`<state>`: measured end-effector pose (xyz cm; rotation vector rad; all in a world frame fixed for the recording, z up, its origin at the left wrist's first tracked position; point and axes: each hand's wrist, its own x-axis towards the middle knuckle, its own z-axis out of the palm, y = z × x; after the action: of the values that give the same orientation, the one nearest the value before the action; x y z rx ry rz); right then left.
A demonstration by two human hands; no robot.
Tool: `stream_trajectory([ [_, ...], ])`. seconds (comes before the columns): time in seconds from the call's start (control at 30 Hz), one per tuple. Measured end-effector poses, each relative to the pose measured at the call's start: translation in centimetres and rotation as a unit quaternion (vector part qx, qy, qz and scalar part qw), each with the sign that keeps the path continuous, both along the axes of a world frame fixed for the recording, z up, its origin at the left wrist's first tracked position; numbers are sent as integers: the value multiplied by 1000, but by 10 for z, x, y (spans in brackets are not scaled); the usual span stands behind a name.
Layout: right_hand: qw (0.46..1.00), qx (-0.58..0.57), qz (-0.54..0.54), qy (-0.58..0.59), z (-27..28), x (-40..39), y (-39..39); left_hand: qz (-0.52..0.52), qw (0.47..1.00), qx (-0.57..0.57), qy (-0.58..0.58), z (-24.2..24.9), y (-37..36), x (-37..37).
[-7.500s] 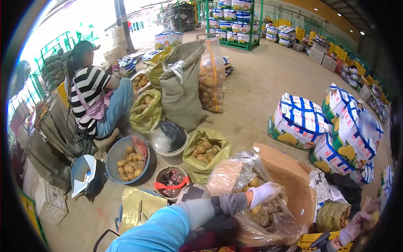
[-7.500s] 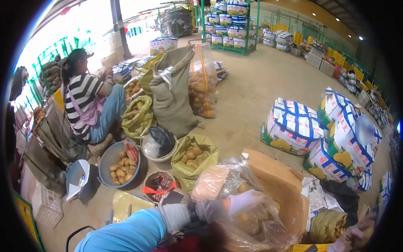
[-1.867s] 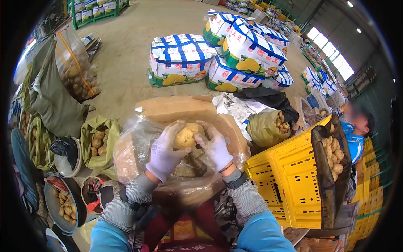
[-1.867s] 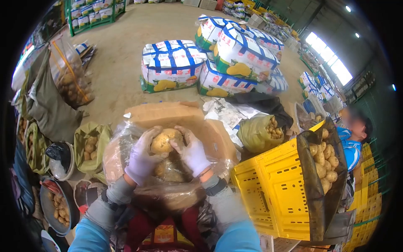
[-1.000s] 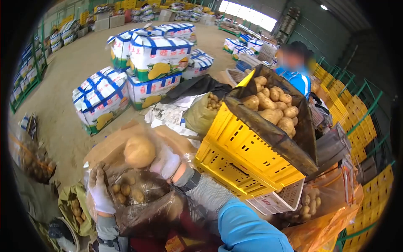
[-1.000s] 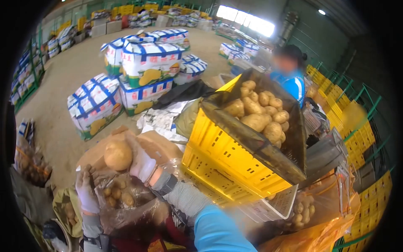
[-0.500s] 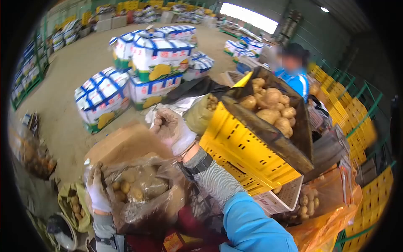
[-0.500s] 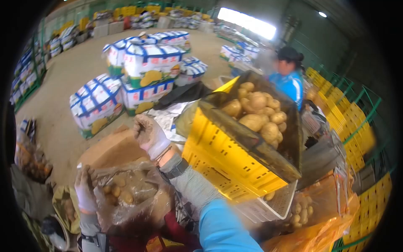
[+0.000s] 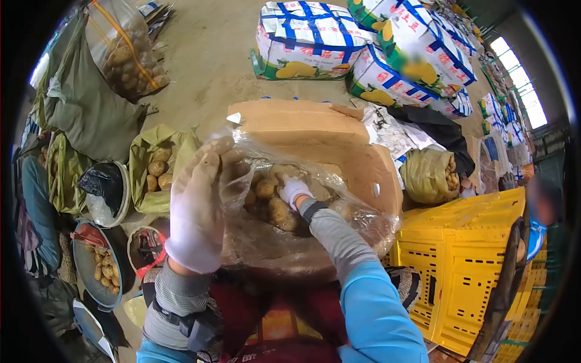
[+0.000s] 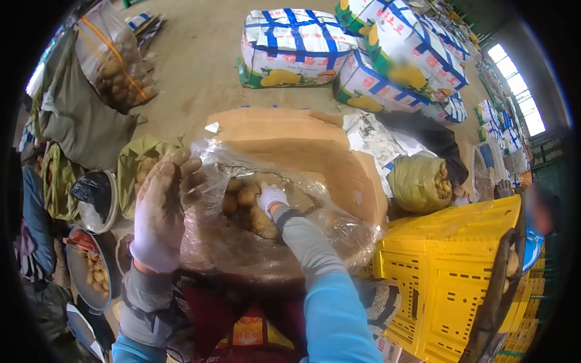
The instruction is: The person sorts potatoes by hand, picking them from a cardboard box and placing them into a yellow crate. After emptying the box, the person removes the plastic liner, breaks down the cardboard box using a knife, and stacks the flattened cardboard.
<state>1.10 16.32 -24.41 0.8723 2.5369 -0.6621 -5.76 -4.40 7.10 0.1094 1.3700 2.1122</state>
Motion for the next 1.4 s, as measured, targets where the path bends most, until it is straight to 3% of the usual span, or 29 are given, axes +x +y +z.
stream_trajectory([
  [0.03,999,46,19,-11,-18,-15,-2,10,1000,3,-20,-6,2,-1],
  [0.13,995,64,-67,-21,-85,-39,-4,-14,999,-8,-46,-15,2,-3],
  [0.17,995,86,-17,-52,-68,-42,-5,-13,998,-12,-55,-11,3,-1],
  [0.27,994,44,-21,-97,-65,-42,9,-31,998,7,-62,-10,11,2],
  [0.33,985,-89,-143,-26,-39,-18,23,-49,998,-9,-49,-19,13,0],
  [0.4,875,-317,-350,106,-57,15,29,-34,997,-63,-12,-18,23,9],
  [0.43,752,-506,-360,222,2,38,25,-62,997,-32,26,-38,22,5],
  [0.47,735,-542,-316,256,1,45,28,-89,994,1,61,-60,22,1],
  [0.53,682,-619,-227,317,4,58,36,-127,991,7,33,-55,30,15],
  [0.57,726,-577,-249,279,100,81,28,-187,964,-57,181,-81,26,13],
  [0.6,764,-537,-269,236,201,105,18,-224,954,-70,187,-100,26,16],
  [0.63,781,-530,-196,265,196,105,21,-261,942,-81,194,-118,25,19],
  [0.73,819,-458,-26,345,183,103,19,-327,937,-2,-126,-110,45,46],
  [0.8,915,-308,-30,260,265,142,-3,-369,903,42,-214,-98,56,69],
  [0.83,927,-303,-60,212,275,151,-8,-456,868,90,-177,-107,59,67],
  [0.93,949,-90,-56,298,261,166,-25,-315,934,28,-167,-105,60,97],
  [1.07,943,-62,-101,311,266,162,-32,-389,910,74,-121,-63,56,113],
  [1.17,869,-173,-220,409,247,143,-12,-393,916,67,49,-65,56,108],
  [1.2,830,-223,-245,449,249,142,-7,-375,923,55,62,-66,60,108],
  [1.3,818,-311,-285,391,254,138,4,-347,937,14,33,-44,63,99],
  [1.37,862,-225,-175,420,238,123,4,-337,939,29,68,-38,61,92],
  [1.4,876,-57,-72,474,229,121,-7,-329,931,-53,147,-27,59,90],
])
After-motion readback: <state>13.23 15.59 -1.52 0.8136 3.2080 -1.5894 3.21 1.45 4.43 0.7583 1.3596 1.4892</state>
